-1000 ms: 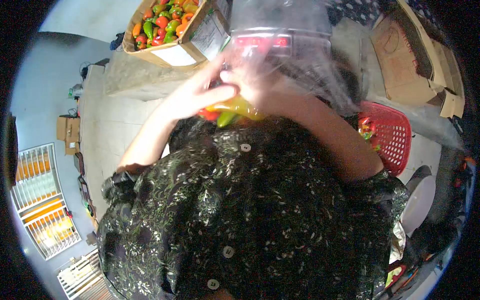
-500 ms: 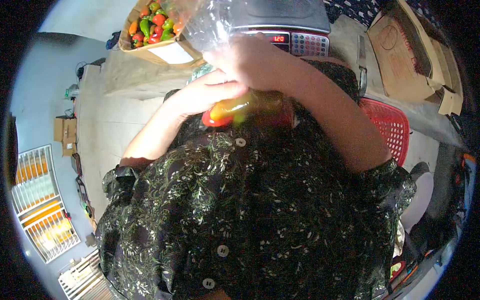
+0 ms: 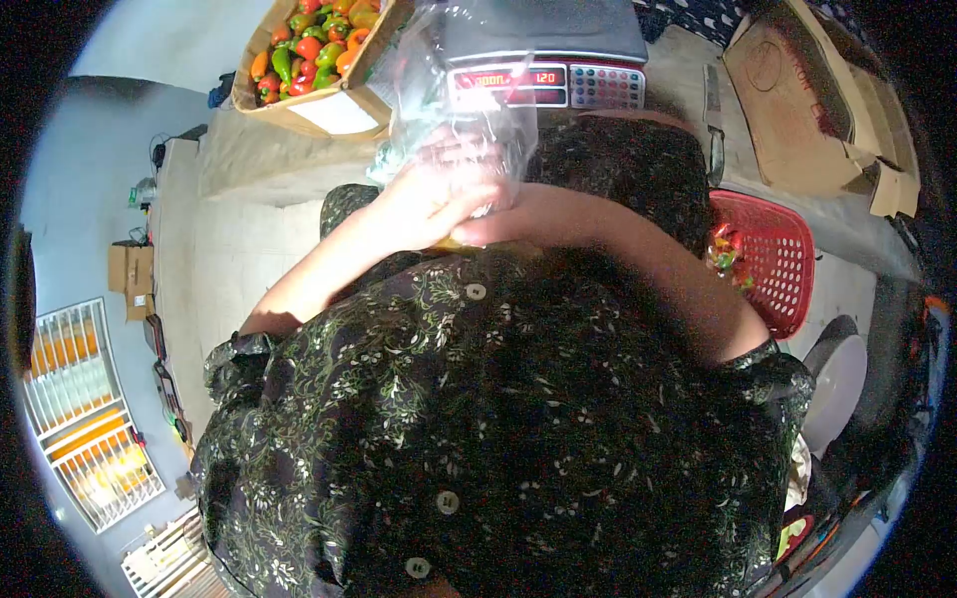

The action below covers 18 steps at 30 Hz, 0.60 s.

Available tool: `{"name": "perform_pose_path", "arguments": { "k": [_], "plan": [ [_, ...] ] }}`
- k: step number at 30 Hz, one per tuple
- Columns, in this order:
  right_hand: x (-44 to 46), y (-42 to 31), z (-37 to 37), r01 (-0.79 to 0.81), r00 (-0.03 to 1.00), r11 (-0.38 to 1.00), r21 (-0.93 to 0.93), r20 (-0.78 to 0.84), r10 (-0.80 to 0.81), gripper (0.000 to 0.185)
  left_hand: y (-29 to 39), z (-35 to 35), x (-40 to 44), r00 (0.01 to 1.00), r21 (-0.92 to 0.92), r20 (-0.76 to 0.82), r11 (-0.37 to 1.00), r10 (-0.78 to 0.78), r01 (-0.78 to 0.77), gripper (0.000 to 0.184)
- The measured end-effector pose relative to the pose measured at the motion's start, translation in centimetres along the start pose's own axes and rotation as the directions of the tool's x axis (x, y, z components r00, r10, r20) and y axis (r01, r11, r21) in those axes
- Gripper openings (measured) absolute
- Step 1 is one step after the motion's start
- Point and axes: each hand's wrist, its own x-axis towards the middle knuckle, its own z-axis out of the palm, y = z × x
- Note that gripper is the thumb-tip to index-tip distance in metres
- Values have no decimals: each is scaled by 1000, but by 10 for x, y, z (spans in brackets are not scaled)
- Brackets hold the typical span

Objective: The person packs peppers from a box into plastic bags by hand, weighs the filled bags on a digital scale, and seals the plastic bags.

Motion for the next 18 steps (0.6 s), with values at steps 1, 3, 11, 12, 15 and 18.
{"name": "perform_pose_path", "arguments": {
  "k": [1,3,11,12,15,18],
  "plan": [
    [3,-14,1,-9,996,979,-202,80,25,40,0,2,0,998,116,0,991,61,-61,18],
    [12,4,12,22,999,961,-276,46,-9,38,-3,1,4,980,157,150,975,133,-156,26],
    [26,21,24,240,925,846,-476,-152,-348,33,10,-19,45,976,187,146,964,164,-190,23],
    [27,15,21,229,910,778,-585,-155,-385,31,13,-25,47,988,199,135,975,70,-96,22],
    [25,2,-11,35,953,370,-928,-80,-291,28,2,-39,48,990,-158,-8,977,-143,140,22],
    [3,-19,-22,-145,893,313,-939,-260,-366,29,-7,-58,33,895,-495,-115,806,-432,326,30]
  ]
}}
